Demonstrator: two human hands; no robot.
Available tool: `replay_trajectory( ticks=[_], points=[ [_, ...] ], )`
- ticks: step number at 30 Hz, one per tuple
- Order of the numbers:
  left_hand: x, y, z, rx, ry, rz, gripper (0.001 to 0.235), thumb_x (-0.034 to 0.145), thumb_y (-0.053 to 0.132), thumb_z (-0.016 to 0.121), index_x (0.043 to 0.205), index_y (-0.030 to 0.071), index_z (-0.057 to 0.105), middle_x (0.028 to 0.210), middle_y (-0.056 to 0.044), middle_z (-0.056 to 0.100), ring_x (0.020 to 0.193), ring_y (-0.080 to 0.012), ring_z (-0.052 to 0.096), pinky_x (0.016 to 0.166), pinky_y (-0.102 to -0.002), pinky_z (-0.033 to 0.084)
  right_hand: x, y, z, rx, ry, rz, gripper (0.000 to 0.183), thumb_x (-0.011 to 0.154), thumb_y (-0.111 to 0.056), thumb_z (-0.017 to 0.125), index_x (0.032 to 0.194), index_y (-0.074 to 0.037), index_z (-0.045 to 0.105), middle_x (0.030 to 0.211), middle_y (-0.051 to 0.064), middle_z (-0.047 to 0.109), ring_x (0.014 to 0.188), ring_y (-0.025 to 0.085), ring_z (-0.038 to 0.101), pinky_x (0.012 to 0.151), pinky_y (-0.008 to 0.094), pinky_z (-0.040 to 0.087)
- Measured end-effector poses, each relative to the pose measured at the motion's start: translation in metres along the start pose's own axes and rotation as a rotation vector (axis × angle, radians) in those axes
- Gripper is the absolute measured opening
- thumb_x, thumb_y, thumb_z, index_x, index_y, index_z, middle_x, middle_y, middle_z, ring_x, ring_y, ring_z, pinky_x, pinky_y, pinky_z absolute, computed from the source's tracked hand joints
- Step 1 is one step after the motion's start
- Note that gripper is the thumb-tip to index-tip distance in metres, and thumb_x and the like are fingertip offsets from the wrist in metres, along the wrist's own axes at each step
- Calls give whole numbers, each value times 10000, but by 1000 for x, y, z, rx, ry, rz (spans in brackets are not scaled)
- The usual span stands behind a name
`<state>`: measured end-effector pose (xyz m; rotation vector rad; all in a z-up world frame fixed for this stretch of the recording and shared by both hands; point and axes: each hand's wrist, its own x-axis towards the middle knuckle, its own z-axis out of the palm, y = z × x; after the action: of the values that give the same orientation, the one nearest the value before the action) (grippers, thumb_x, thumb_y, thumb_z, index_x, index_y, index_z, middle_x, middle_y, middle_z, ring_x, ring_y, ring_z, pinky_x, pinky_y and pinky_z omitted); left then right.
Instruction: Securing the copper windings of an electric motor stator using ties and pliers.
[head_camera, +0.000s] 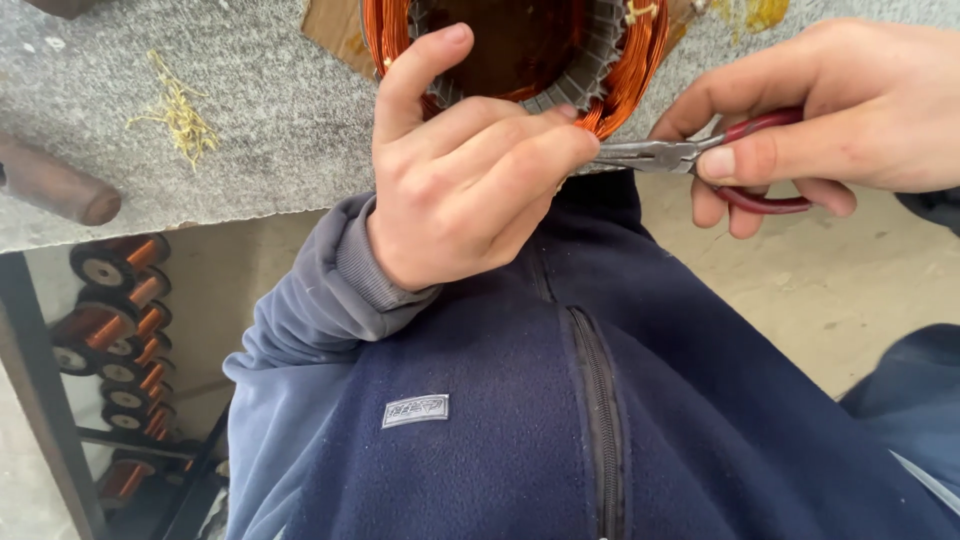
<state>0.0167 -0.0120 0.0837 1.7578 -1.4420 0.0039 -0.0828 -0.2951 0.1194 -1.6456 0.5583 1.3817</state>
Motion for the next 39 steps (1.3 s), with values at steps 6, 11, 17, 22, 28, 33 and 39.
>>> replay_trajectory(
  ticks=[6, 11, 17, 22, 28, 33, 39],
  points=[
    [-5, -6, -1, -27, -23, 5, 303, 902, -18, 623, 1188, 68, 670, 1068, -36, 735, 966, -181, 698, 1272, -479, 282, 14, 21, -14, 11, -166, -121, 388, 973, -184, 566, 1342, -120, 666, 865, 78, 716, 620, 130, 690, 362, 293, 461],
    [-8, -5, -3, 6, -39, 5, 356, 878, -23, 605, 1214, 75, 672, 1035, -8, 716, 931, -167, 679, 1250, -458, 289, 19, 26, -26, -20, -249, -358, 375, 1012, -197, 586, 1356, -80, 678, 855, 44, 710, 657, 101, 683, 441, 256, 510],
    [-12, -7, 3, 93, -9, 41, 294, 975, 54, 654, 1264, 95, 681, 1013, 31, 701, 922, -139, 659, 1247, -446, 305, 28, -3, -24, -598, 84, -811, 259, 843, -313, 804, 946, -78, 771, 553, 4, 613, 464, 130, 586, 428, 286, 443],
    [-12, -16, 8, 211, 38, 126, 271, 1043, 113, 669, 1313, 120, 695, 1040, 55, 708, 905, -96, 654, 1223, -419, 357, 40, -15, -23, -913, 441, -1295, 331, 776, -304, 912, 807, -33, 724, 555, 53, 591, 455, 249, 574, 432, 376, 408],
    [-9, -21, 7, 251, 71, 241, 251, 1064, 68, 604, 1282, 121, 718, 1080, 54, 730, 891, -71, 658, 1170, -348, 402, 52, -18, -34, -1103, 616, -1617, 313, 790, -223, 902, 810, 5, 690, 639, 75, 650, 509, 215, 626, 457, 310, 462],
    [-2, -22, 9, 210, 112, 257, 212, 1049, 90, 615, 1213, 119, 746, 1045, 37, 747, 886, -84, 674, 1104, -333, 431, 65, -10, -45, -1131, 497, -1721, 245, 827, -153, 869, 883, 27, 712, 719, 101, 675, 545, 222, 623, 484, 331, 463],
    [9, -16, 5, 232, 146, 248, 222, 982, 123, 659, 1170, 135, 776, 977, 56, 752, 745, -94, 621, 905, -282, 478, 63, -14, -47, -1193, 454, -1713, 232, 839, -133, 852, 929, 28, 711, 749, 97, 674, 606, 222, 649, 541, 336, 503]
  ],
)
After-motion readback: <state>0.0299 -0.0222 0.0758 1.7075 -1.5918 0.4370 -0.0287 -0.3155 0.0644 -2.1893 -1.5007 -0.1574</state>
